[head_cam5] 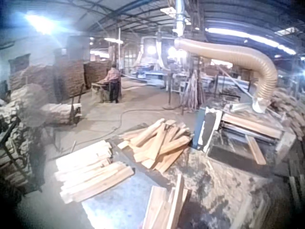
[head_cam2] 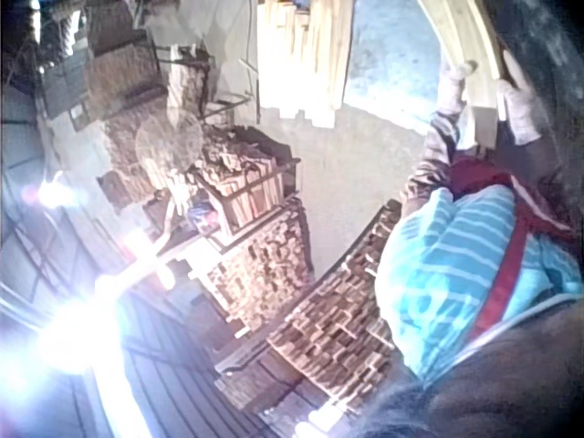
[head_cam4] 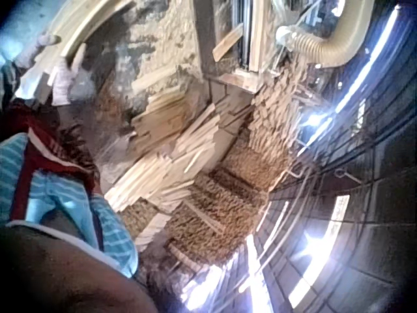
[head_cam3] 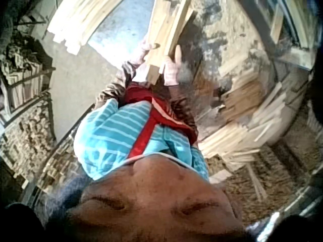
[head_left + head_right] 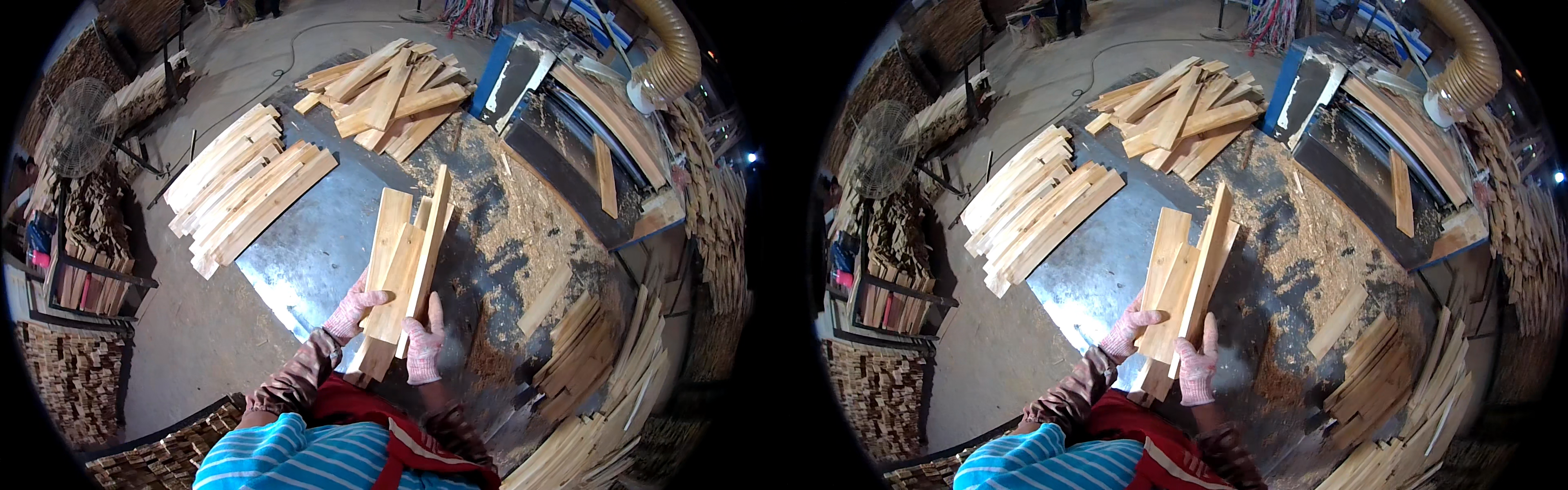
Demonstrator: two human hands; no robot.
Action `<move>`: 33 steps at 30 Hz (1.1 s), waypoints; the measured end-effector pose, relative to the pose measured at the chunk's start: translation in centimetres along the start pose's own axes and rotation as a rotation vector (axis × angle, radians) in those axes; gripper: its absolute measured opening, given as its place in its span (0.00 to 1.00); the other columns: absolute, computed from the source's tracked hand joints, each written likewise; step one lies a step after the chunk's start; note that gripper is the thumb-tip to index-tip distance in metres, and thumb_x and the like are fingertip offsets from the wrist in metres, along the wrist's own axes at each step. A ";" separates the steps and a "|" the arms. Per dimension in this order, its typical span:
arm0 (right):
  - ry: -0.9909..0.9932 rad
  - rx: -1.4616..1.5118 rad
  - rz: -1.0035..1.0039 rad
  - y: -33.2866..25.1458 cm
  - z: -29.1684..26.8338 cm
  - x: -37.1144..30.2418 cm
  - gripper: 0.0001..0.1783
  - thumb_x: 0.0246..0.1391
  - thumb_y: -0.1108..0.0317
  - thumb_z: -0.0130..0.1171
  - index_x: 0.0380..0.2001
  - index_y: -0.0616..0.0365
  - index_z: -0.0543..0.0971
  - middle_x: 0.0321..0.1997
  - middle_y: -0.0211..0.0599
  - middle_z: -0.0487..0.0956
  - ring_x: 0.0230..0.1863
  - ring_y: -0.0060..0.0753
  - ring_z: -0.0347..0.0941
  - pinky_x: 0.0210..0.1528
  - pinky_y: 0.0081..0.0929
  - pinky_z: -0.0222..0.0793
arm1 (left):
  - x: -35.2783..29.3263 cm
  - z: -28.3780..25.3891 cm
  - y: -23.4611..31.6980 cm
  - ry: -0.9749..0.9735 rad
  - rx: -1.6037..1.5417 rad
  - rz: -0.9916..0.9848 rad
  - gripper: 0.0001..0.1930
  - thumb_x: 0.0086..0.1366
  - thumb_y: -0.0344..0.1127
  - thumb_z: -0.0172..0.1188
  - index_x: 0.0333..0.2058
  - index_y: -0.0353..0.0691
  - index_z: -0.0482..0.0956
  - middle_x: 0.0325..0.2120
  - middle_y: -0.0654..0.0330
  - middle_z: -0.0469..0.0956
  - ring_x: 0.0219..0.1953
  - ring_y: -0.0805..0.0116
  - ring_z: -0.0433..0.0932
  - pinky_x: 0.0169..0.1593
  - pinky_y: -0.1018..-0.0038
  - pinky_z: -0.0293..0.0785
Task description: The person sorts wooden planks in a workshop, picking up pieces from a pile on a table and stacking them neatly. The person handles the wood by hand, occasionally moving to a larger stack in the background to place sorted pieces.
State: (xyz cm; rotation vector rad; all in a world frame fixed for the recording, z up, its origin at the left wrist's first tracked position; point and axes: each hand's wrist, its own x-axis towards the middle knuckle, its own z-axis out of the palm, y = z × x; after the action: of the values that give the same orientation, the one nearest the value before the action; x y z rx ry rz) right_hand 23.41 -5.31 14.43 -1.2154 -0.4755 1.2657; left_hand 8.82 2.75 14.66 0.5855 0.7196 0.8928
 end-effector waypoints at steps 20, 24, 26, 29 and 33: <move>0.533 -1.115 0.181 -3.3 -15.2 7.6 0.34 0.54 0.61 0.59 0.62 0.67 0.68 0.64 0.58 0.68 0.63 0.58 0.66 0.66 0.42 0.61 | 5.3 -30.9 12.4 0.886 1.649 -0.124 0.35 0.61 0.47 0.60 0.66 0.56 0.62 0.45 0.41 0.80 0.49 0.43 0.79 0.51 0.53 0.74; 0.700 -1.124 0.013 -5.0 -26.1 7.9 0.35 0.54 0.52 0.58 0.60 0.64 0.68 0.61 0.58 0.70 0.60 0.58 0.67 0.62 0.44 0.64 | 6.2 -31.9 14.3 0.834 1.780 -0.254 0.36 0.63 0.55 0.58 0.66 0.45 0.65 0.52 0.45 0.78 0.51 0.45 0.79 0.53 0.57 0.75; 0.773 -1.108 0.083 -4.9 -29.8 8.4 0.40 0.52 0.46 0.59 0.61 0.62 0.67 0.60 0.57 0.70 0.61 0.56 0.66 0.61 0.45 0.65 | 5.1 -34.0 14.2 0.987 1.790 -0.240 0.39 0.65 0.59 0.54 0.70 0.48 0.57 0.61 0.42 0.69 0.52 0.38 0.77 0.53 0.53 0.76; 0.801 -1.278 0.405 -6.7 -30.1 10.7 0.47 0.50 0.38 0.60 0.64 0.60 0.64 0.61 0.55 0.69 0.63 0.53 0.65 0.60 0.45 0.67 | 6.4 -35.4 12.9 1.110 2.150 -0.073 0.43 0.61 0.46 0.61 0.71 0.48 0.50 0.61 0.43 0.66 0.58 0.39 0.70 0.59 0.49 0.69; 0.838 -1.579 0.366 -3.9 -31.0 12.1 0.49 0.49 0.33 0.59 0.63 0.60 0.63 0.57 0.51 0.73 0.62 0.54 0.68 0.61 0.45 0.67 | 13.0 -31.4 10.9 0.832 2.036 0.222 0.48 0.55 0.39 0.68 0.72 0.49 0.51 0.63 0.44 0.65 0.60 0.43 0.69 0.62 0.52 0.67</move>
State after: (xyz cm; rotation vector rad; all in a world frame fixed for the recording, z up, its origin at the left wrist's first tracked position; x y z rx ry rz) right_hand 54.80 -6.91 2.79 -3.0597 -0.6125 0.3164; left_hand -14.87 24.20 -1.20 2.1298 2.3408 0.2357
